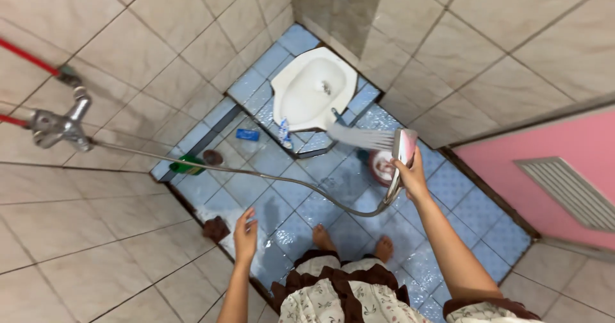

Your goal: Cleaning bathroom tiles and a squat toilet using water and a brush.

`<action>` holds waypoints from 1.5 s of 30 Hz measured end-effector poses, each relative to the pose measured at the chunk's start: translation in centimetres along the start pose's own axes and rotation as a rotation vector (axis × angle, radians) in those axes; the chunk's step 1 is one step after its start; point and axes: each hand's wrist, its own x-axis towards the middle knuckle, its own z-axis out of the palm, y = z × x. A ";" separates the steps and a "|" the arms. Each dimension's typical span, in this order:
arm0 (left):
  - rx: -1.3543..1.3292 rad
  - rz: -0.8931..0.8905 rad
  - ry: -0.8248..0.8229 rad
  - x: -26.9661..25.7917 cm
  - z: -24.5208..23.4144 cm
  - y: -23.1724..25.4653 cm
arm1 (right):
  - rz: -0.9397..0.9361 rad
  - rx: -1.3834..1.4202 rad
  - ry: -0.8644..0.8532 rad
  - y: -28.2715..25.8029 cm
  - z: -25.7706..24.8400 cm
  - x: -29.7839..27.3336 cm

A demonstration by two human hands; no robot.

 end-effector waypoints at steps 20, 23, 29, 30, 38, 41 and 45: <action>-0.306 -0.164 0.459 7.2 -14.7 -6.5 | -0.347 0.139 -0.215 -6.1 33.1 13.8; -0.296 -0.056 0.600 12.6 -19.3 -1.3 | -0.302 -0.008 -0.359 -10.4 40.2 11.9; 0.244 0.284 0.831 21.7 -27.5 13.9 | -0.293 -0.178 -0.875 -18.7 54.2 6.5; 0.258 0.325 0.832 23.0 -28.8 15.5 | -0.322 -0.163 -0.962 -19.9 56.4 5.3; 0.511 0.350 0.742 29.3 -35.0 15.2 | -0.635 -0.122 -1.335 -24.6 69.0 -0.3; 0.563 0.273 0.638 28.9 -35.6 15.2 | -0.773 -0.307 -1.356 -27.4 72.3 -3.0; 0.569 0.285 0.567 29.1 -35.8 14.3 | -0.795 -0.591 -1.322 -27.1 78.2 -3.6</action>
